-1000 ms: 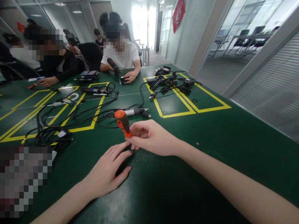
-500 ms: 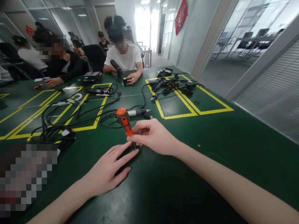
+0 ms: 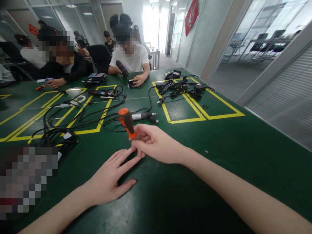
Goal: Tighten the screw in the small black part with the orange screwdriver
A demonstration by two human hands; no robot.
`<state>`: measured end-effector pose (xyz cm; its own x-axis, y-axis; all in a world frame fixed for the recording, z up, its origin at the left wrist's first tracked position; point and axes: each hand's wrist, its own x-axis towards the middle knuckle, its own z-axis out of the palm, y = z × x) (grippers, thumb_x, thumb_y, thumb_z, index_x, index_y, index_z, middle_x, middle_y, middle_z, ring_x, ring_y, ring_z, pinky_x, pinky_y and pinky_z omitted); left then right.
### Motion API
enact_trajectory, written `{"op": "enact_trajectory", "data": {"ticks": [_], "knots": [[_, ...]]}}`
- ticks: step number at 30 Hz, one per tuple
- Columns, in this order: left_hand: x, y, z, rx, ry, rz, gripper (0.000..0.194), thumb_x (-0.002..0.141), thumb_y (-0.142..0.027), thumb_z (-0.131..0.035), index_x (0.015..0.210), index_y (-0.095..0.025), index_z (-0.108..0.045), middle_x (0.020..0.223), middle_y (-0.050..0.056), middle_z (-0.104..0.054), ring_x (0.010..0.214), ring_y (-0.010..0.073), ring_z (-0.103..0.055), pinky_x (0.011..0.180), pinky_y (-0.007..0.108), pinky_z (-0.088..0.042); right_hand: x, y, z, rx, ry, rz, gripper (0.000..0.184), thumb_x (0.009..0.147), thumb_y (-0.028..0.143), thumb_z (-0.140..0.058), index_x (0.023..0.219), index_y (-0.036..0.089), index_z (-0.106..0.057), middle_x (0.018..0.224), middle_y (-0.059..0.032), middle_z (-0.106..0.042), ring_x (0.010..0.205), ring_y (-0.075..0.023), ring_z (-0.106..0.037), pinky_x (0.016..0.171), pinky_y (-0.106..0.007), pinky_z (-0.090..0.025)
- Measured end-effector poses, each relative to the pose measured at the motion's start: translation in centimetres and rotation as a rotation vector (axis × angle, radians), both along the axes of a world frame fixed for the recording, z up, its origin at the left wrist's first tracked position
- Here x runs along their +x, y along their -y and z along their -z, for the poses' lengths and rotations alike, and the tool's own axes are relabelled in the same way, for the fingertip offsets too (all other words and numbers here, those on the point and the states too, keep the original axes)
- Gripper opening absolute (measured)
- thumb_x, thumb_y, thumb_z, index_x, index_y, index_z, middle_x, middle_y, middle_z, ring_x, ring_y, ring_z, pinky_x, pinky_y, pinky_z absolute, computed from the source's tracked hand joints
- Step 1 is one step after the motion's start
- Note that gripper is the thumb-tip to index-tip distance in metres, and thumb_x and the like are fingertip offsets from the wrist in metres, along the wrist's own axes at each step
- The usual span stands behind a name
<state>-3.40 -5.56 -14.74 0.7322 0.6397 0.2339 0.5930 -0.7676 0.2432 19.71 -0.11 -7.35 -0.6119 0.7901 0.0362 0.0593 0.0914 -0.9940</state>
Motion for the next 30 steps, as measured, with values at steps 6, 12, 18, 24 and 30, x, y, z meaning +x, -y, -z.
{"op": "enact_trajectory", "data": {"ticks": [6, 12, 18, 24, 30], "knots": [[0.0, 0.0, 0.0, -0.013, 0.003, 0.01, 0.073, 0.094, -0.033, -0.069, 0.16, -0.022, -0.04, 0.164, 0.021, -0.043, 0.148, 0.0371, -0.047, 0.118, 0.061, -0.044, -0.1, -0.1, 0.2, -0.056, -0.012, 0.069, 0.031, 0.08, 0.036, -0.083, 0.087, 0.019, -0.058, 0.073, 0.0001, -0.072, 0.064, -0.0133, -0.066, 0.064, -0.026, -0.057], [0.0, -0.1, 0.1, -0.033, 0.021, 0.016, 0.067, 0.094, -0.033, -0.069, 0.156, -0.022, -0.047, 0.162, 0.021, -0.045, 0.149, 0.0365, -0.046, 0.118, 0.06, -0.044, 0.1, -0.3, -0.1, 0.101, 0.085, 0.156, 0.033, 0.074, 0.042, -0.089, 0.074, 0.015, -0.069, 0.072, -0.0009, -0.069, 0.064, -0.012, -0.06, 0.061, -0.024, -0.05], [0.0, -0.1, 0.1, -0.027, 0.043, 0.022, 0.057, 0.094, -0.031, -0.07, 0.149, -0.021, -0.056, 0.16, 0.021, -0.048, 0.149, 0.0358, -0.047, 0.118, 0.059, -0.046, 0.1, -0.1, -0.6, 0.003, 0.081, 0.12, 0.029, 0.072, 0.039, -0.089, 0.077, 0.015, -0.074, 0.068, -0.001, -0.071, 0.057, -0.0132, -0.063, 0.057, -0.026, -0.053], [0.1, -0.2, 0.0, -0.008, 0.064, 0.027, 0.044, 0.095, -0.03, -0.069, 0.138, -0.019, -0.064, 0.162, 0.023, -0.044, 0.149, 0.0362, -0.047, 0.116, 0.059, -0.047, 0.2, 0.0, -1.2, 0.091, 0.128, 0.14, 0.011, 0.077, 0.027, -0.079, 0.078, 0.018, -0.072, 0.066, 0.0, -0.071, 0.056, -0.0136, -0.064, 0.054, -0.025, -0.051], [0.0, -0.2, 0.0, -0.012, 0.067, 0.032, 0.041, 0.096, -0.03, -0.067, 0.135, -0.019, -0.065, 0.163, 0.023, -0.043, 0.149, 0.0356, -0.047, 0.117, 0.058, -0.047, 0.3, 0.4, -1.5, 0.224, 0.238, 0.137, 0.009, 0.083, 0.024, -0.069, 0.083, 0.016, -0.074, 0.07, -0.0013, -0.072, 0.06, -0.0135, -0.063, 0.055, -0.024, -0.049]]}}
